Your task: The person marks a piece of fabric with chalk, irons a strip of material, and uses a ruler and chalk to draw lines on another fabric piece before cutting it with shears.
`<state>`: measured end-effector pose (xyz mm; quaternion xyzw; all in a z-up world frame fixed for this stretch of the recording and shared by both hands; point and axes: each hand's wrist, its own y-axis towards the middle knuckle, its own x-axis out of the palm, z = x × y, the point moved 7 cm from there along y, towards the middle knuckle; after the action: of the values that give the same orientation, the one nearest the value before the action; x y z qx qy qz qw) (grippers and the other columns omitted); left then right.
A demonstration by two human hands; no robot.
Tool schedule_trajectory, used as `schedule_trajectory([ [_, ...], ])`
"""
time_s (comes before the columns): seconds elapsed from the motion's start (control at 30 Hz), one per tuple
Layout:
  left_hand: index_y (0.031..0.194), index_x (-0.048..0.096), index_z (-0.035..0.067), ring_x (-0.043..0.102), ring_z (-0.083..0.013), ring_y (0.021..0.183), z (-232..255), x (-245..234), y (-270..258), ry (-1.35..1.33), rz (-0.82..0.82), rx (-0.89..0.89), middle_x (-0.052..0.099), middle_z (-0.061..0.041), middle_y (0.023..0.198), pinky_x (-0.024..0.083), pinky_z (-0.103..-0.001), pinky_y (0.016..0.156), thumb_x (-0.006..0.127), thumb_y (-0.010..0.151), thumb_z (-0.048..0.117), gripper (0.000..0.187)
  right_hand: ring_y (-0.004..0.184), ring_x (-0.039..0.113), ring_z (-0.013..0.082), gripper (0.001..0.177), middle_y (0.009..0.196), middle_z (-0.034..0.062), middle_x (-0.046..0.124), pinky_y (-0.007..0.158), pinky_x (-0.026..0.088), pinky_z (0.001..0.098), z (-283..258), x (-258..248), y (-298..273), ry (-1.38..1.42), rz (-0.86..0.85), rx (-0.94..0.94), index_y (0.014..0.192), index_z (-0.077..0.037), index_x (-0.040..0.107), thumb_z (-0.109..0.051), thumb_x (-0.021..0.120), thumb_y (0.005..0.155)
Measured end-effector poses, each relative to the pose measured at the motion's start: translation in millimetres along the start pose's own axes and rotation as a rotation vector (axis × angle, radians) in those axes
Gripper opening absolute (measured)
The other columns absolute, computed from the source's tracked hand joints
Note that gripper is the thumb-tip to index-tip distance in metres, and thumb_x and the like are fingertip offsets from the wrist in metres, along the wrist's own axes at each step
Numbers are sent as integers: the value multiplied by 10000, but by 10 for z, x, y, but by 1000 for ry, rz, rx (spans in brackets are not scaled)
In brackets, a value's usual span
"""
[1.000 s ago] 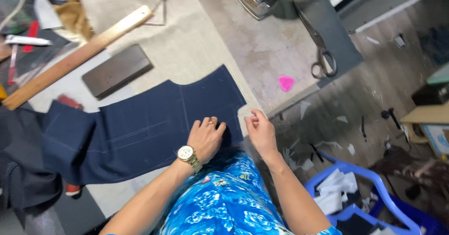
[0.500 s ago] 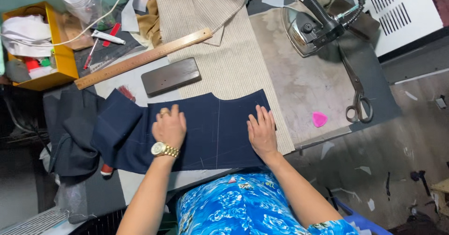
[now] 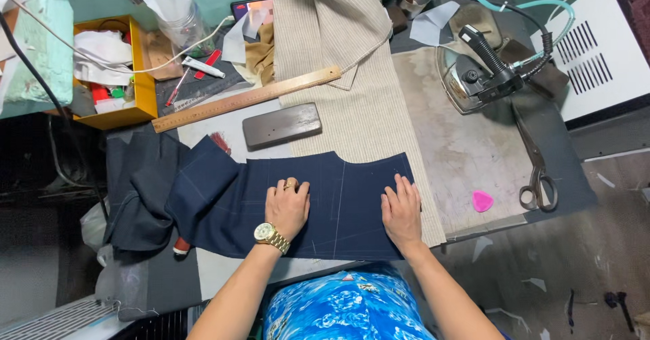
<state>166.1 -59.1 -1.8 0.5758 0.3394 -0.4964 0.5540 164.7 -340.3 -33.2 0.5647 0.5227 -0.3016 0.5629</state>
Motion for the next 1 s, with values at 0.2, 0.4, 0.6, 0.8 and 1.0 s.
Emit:
schedule_trajectory([
  [0.2,1140,668,219,608,-227,933,54,-80,-75,-66,-50,56,597,-26,983,456,-372,778,638,905,264,241,1318,591,287,193,1374,149,661,1174,428,440,368,-369,59,91,95,79,1102,-57,736,-211,646,1029],
  [0.4,1177,697,183,640,-246,1009,226,-384,-305,-239,6,-15,656,-53,1083,483,-402,846,643,937,183,246,1244,566,408,253,1347,238,650,1100,438,495,2374,-919,-98,-65,166,260,1233,67,686,-43,584,1030],
  [0.6,1155,731,114,656,-278,939,799,-527,-395,-325,182,-140,678,-87,1109,511,-449,808,687,897,93,263,1227,504,479,346,1513,264,560,1035,442,528,3464,-667,-518,-133,-60,398,1256,13,705,-34,461,1015],
  [0.8,1150,726,91,670,-313,955,1561,-486,-231,-360,214,-177,670,-119,1144,513,-470,844,678,910,51,248,1177,551,497,394,1338,271,651,1056,405,560,3575,-924,-266,-18,-190,475,1373,57,667,-122,535,1047],
  [1.0,1185,706,83,662,-356,1037,1918,-528,-32,-317,135,-121,657,-170,1204,527,-492,873,670,916,73,272,1112,690,329,500,1220,203,730,947,506,424,3857,-1156,-271,293,-397,800,1356,24,673,-160,650,892],
])
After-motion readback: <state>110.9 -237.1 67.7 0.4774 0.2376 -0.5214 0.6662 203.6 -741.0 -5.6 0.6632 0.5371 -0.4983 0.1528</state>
